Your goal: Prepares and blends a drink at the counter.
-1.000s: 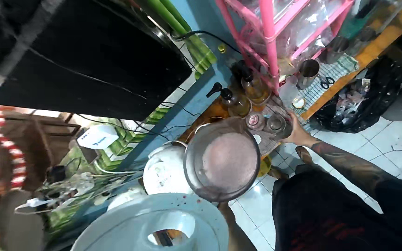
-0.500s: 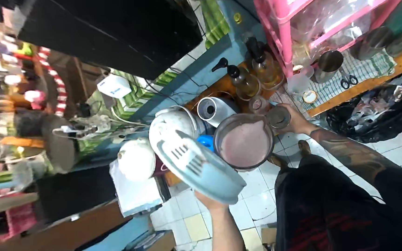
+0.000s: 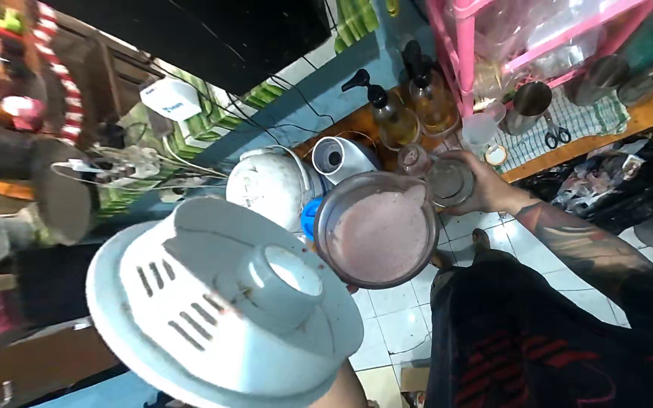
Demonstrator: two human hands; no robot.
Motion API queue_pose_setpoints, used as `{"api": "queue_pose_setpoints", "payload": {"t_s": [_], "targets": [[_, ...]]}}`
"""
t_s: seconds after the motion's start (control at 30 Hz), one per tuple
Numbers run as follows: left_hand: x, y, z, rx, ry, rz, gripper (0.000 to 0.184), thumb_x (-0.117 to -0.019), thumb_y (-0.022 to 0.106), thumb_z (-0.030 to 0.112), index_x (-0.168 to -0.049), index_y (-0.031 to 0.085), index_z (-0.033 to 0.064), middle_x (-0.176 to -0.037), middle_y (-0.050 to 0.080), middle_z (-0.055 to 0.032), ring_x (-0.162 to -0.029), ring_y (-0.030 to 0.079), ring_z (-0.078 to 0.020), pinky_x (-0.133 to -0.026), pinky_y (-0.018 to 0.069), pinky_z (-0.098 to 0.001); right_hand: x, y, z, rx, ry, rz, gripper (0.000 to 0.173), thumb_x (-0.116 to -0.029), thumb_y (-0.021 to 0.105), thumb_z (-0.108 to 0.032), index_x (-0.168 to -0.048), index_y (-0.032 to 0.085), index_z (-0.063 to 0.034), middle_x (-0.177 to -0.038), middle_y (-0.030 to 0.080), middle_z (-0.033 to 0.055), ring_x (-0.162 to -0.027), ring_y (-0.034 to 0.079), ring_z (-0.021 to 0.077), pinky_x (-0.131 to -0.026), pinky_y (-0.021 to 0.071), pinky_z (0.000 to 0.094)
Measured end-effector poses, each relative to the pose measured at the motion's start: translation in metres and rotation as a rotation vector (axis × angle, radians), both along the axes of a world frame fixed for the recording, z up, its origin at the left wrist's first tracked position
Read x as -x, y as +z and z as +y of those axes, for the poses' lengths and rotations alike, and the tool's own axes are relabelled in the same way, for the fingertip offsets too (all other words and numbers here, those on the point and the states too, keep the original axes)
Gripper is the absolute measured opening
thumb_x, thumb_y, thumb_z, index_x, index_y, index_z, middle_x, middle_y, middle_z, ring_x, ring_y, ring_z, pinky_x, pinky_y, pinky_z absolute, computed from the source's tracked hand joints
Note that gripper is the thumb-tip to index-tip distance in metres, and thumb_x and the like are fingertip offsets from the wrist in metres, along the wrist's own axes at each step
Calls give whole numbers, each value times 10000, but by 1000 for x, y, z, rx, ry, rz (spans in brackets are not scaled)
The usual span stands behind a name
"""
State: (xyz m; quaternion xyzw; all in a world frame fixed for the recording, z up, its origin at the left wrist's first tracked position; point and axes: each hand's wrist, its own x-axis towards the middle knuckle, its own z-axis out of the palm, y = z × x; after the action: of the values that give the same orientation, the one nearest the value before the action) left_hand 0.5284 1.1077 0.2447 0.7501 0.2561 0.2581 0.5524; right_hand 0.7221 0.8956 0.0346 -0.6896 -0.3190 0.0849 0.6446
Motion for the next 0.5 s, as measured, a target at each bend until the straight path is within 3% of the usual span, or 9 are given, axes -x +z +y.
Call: {"api": "queue_pose_setpoints", "payload": {"t_s": [0.07,0.1,0.13,0.23,0.33,0.5], "targets": [[10,-12,26,-273,-87,11,405,-791,839,302,-917,605,-3,-741,657,95,-677,624,62,-688,543,-133,-7,-1,1,87,-8,-146,1093,-609,987,-342,-1512,436,-67,-1448,554,142,-1345,537,226,-1151,460,397],[20,-29,55,-355,-177,-36,555,-821,848,385,-1036,594,-59,-852,682,46,-768,657,10,-743,574,-203,-10,0,1,111,-14,-186,1093,-611,982,-377,-1519,443,-96,-1453,553,135,-1351,529,237,-1157,454,410],[23,-38,75,-415,-213,-45,637,-806,861,443,-1072,601,-75,-898,704,13,-814,683,-31,-775,597,-255,-13,4,1,124,-20,-207,1097,-603,982,-394,-1519,449,-112,-1451,556,128,-1348,529,243,-1155,452,419],[18,-31,85,-520,-260,-3,571,-765,898,420,-1090,638,28,-936,725,51,-875,707,-36,-794,624,-282,-14,21,0,145,-28,-235,1099,-589,984,-393,-1513,458,-114,-1432,571,115,-1332,532,249,-1152,445,424],[3,-16,77,-543,-324,3,494,-763,887,420,-1087,644,138,-920,717,136,-856,699,11,-759,622,-241,-14,35,0,139,-4,-230,1088,-597,976,-386,-1512,461,-100,-1443,565,125,-1347,527,245,-1163,432,430],[-12,3,69,-623,-352,69,467,-768,846,469,-1085,657,183,-899,685,175,-826,666,69,-717,589,-174,-14,38,6,142,-19,-227,1080,-596,972,-431,-1513,478,-147,-1426,581,107,-1325,535,261,-1113,470,461]]}}
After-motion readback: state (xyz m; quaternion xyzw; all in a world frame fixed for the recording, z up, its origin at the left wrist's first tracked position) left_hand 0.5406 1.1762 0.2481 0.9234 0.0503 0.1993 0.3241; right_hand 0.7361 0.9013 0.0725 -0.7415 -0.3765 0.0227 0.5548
